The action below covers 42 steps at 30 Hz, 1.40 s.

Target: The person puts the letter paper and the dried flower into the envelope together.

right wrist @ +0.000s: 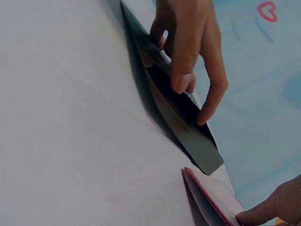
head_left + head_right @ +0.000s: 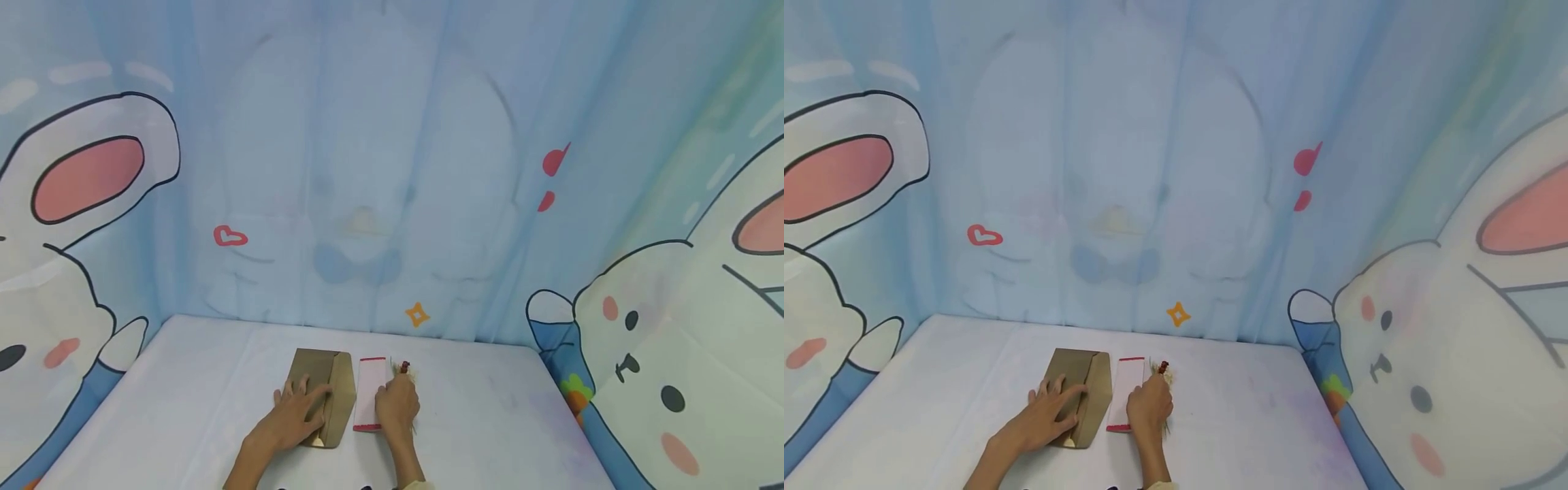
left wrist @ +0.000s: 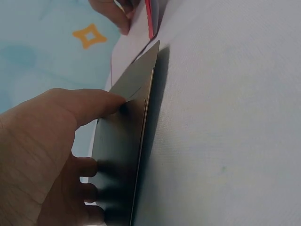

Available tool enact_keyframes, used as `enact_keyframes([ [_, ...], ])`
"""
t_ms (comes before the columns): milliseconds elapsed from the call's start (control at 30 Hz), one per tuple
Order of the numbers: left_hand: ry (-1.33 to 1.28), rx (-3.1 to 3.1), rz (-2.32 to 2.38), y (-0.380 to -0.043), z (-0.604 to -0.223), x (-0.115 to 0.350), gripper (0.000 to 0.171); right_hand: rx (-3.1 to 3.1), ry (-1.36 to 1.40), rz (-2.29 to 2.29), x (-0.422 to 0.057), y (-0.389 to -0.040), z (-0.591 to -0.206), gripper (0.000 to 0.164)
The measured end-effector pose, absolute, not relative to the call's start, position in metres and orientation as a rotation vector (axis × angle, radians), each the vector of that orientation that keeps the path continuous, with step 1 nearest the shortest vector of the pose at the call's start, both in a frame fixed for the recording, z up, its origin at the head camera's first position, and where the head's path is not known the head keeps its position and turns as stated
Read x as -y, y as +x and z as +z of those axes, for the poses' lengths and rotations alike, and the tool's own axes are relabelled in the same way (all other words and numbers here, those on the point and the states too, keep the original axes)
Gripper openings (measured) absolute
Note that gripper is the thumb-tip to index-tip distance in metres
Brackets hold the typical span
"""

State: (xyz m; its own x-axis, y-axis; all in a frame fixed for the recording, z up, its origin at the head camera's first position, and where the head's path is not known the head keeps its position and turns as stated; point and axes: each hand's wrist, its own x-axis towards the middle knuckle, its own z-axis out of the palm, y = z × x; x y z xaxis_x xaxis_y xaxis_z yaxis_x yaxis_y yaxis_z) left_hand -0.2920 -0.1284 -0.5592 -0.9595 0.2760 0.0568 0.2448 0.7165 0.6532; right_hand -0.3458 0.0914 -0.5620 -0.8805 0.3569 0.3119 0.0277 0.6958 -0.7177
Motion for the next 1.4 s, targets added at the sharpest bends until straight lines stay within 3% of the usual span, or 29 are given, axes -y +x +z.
enact_keyframes([
  [700, 0.453, -2.880, 1.103, -0.294, -0.562, 0.131, 0.055, 2.284, -0.507, 1.793, -0.096, -0.345, -0.542, 0.005],
  [1400, 0.447, -2.849, 1.115, -0.300, -0.566, 0.132, 0.054, 2.340, -0.369, 1.750, -0.064, -0.348, -0.568, 0.008],
])
